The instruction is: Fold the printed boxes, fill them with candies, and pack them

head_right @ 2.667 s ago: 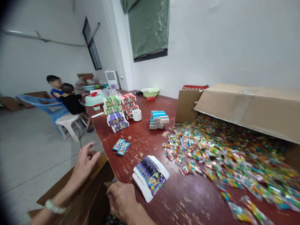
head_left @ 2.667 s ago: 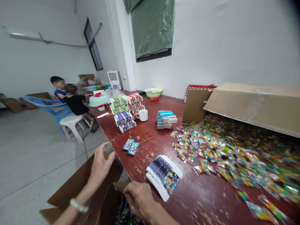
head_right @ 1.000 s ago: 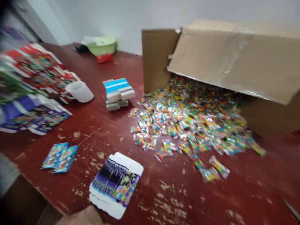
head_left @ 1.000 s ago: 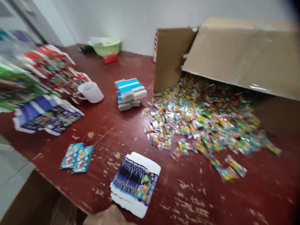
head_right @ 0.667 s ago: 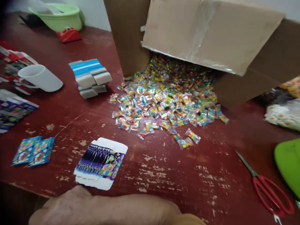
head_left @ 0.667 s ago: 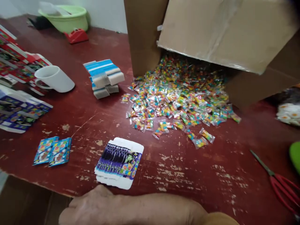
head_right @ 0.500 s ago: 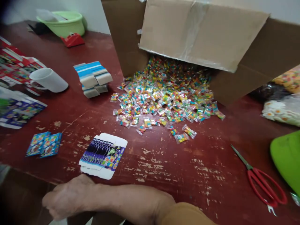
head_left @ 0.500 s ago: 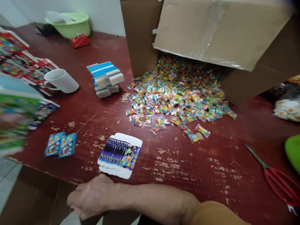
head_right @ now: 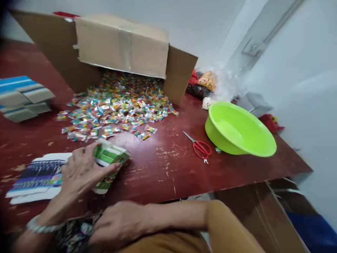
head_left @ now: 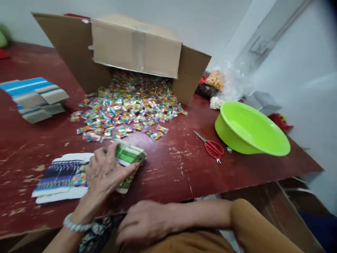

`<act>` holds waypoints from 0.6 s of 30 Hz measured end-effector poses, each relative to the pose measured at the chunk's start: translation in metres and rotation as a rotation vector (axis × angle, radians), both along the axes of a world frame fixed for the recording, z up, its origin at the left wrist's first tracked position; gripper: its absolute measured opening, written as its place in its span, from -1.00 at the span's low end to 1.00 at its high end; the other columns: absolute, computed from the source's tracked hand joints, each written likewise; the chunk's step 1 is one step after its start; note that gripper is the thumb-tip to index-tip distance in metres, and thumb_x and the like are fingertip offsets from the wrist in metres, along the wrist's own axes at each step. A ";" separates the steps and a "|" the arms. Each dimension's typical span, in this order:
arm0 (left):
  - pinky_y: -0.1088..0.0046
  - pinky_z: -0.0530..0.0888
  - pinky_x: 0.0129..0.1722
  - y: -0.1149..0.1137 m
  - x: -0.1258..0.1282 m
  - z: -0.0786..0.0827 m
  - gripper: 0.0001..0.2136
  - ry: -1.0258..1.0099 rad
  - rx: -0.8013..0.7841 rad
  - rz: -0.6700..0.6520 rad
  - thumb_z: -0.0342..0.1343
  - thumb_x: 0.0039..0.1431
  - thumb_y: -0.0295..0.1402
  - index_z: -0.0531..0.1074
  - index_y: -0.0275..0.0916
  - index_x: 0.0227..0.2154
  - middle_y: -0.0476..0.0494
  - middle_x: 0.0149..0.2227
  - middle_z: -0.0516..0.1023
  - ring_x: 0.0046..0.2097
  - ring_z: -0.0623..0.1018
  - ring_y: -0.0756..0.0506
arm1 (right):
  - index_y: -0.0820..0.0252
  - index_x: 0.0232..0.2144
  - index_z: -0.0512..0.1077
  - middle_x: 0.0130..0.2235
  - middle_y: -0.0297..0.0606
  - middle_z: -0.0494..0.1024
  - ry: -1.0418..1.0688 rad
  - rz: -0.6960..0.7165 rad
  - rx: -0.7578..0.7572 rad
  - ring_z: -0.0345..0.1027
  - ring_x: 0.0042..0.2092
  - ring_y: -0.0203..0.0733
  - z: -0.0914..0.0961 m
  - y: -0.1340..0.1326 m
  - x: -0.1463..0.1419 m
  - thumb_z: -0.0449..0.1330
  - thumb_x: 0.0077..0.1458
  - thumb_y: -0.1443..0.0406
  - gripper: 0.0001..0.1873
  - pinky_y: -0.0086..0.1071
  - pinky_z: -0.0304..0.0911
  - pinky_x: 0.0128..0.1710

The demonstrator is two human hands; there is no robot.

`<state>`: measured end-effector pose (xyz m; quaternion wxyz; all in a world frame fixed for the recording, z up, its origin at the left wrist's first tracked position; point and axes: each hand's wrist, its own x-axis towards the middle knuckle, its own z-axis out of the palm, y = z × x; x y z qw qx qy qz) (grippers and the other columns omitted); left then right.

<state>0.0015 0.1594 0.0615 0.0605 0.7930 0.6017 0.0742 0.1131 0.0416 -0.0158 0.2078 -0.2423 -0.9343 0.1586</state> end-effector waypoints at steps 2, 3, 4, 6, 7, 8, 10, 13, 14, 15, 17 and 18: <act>-0.13 0.42 -0.15 -0.010 0.010 -0.005 -0.19 0.063 0.048 -0.043 0.11 0.01 0.24 0.30 -0.24 0.19 -0.53 0.05 0.37 -0.01 0.45 -0.59 | 0.14 -0.19 0.50 -0.23 -0.29 0.66 0.072 -0.430 0.073 0.50 -0.24 -0.22 0.008 -0.027 0.076 0.12 0.25 0.35 -0.84 -0.35 0.38 -0.21; -0.11 0.42 -0.15 -0.014 0.010 -0.008 -0.18 0.077 0.064 -0.081 0.09 0.02 0.26 0.29 -0.24 0.20 -0.52 0.05 0.37 -0.01 0.46 -0.57 | 0.15 -0.15 0.49 -0.19 -0.21 0.65 0.086 -0.671 0.102 0.50 -0.19 -0.15 0.009 -0.038 0.115 0.08 0.28 0.36 -0.81 -0.26 0.38 -0.14; -0.08 0.43 -0.14 -0.016 0.007 -0.012 -0.19 0.064 0.068 -0.115 0.08 0.04 0.26 0.28 -0.23 0.21 -0.48 0.04 0.39 -0.02 0.47 -0.53 | 0.15 -0.09 0.47 -0.14 -0.13 0.64 0.056 -0.901 0.124 0.49 -0.12 -0.08 0.008 -0.047 0.153 0.07 0.30 0.34 -0.78 -0.17 0.37 -0.07; 0.03 0.45 -0.11 -0.017 -0.007 -0.020 -0.28 -0.053 0.025 -0.174 0.05 0.13 0.20 0.27 -0.20 0.20 -0.37 0.00 0.43 -0.05 0.51 -0.40 | 0.21 -0.05 0.46 -0.06 0.05 0.60 -0.035 -1.240 0.241 0.44 -0.01 0.09 -0.005 -0.059 0.218 0.08 0.30 0.26 -0.74 0.02 0.31 0.02; 0.09 0.46 -0.08 -0.016 -0.016 -0.025 -0.35 -0.145 -0.003 -0.203 0.03 0.18 0.15 0.29 -0.18 0.19 -0.32 -0.02 0.44 -0.07 0.52 -0.34 | 0.27 -0.05 0.46 -0.03 0.12 0.57 -0.084 -1.320 0.276 0.42 0.02 0.15 -0.014 -0.063 0.242 0.06 0.29 0.23 -0.70 0.06 0.29 0.04; 0.14 0.47 -0.07 -0.014 -0.025 -0.028 -0.42 -0.243 -0.026 -0.233 0.02 0.23 0.08 0.31 -0.17 0.17 -0.28 -0.02 0.44 -0.09 0.53 -0.28 | 0.32 -0.06 0.46 0.00 0.18 0.55 -0.129 -1.381 0.300 0.40 0.04 0.18 -0.025 -0.067 0.261 0.04 0.29 0.23 -0.67 0.08 0.28 0.05; 0.19 0.48 -0.05 -0.012 -0.041 -0.033 -0.52 -0.388 -0.063 -0.284 0.01 0.26 -0.02 0.36 -0.16 0.13 -0.23 -0.03 0.44 -0.11 0.52 -0.21 | 0.36 -0.08 0.47 0.03 0.23 0.52 -0.215 -1.461 0.300 0.38 0.07 0.20 -0.042 -0.073 0.283 -0.01 0.29 0.26 -0.65 0.07 0.26 0.06; 0.17 0.49 -0.05 -0.017 -0.049 -0.033 -0.58 -0.410 -0.111 -0.309 0.05 0.24 -0.05 0.44 -0.12 0.07 -0.21 -0.03 0.41 -0.09 0.50 -0.21 | 0.33 -0.10 0.47 0.06 0.19 0.50 -0.299 -1.523 0.230 0.38 0.03 0.21 -0.048 -0.076 0.292 -0.03 0.30 0.24 -0.65 0.03 0.28 0.00; 0.13 0.48 -0.01 -0.022 -0.047 -0.031 -0.58 -0.377 -0.106 -0.290 0.07 0.22 -0.03 0.45 -0.10 0.05 -0.21 -0.01 0.39 -0.04 0.49 -0.24 | 0.32 -0.08 0.47 0.03 0.17 0.52 -0.308 -1.544 0.193 0.40 -0.01 0.20 -0.046 -0.076 0.294 -0.03 0.31 0.21 -0.63 0.01 0.29 -0.04; 0.07 0.47 0.03 -0.029 -0.041 -0.029 -0.56 -0.334 -0.085 -0.258 0.09 0.20 0.00 0.45 -0.10 0.06 -0.23 0.01 0.37 0.03 0.46 -0.29 | 0.31 -0.07 0.46 -0.02 0.15 0.54 -0.305 -1.564 0.154 0.41 -0.05 0.19 -0.041 -0.075 0.296 -0.03 0.31 0.17 -0.62 -0.02 0.30 -0.08; -0.07 0.41 0.11 -0.042 -0.025 -0.024 -0.42 -0.241 -0.015 -0.171 0.13 0.14 0.07 0.38 -0.15 0.13 -0.32 0.08 0.32 0.16 0.37 -0.39 | 0.32 -0.03 0.44 -0.09 0.13 0.55 -0.277 -1.580 0.078 0.42 -0.11 0.16 -0.031 -0.072 0.301 -0.01 0.31 0.13 -0.59 -0.07 0.31 -0.13; -0.13 0.37 0.14 -0.049 -0.014 -0.023 -0.32 -0.196 0.017 -0.135 0.15 0.10 0.11 0.31 -0.19 0.19 -0.38 0.12 0.28 0.21 0.33 -0.44 | 0.33 -0.02 0.43 -0.10 0.13 0.55 -0.269 -1.580 0.046 0.42 -0.12 0.15 -0.026 -0.071 0.304 0.00 0.30 0.13 -0.58 -0.08 0.31 -0.14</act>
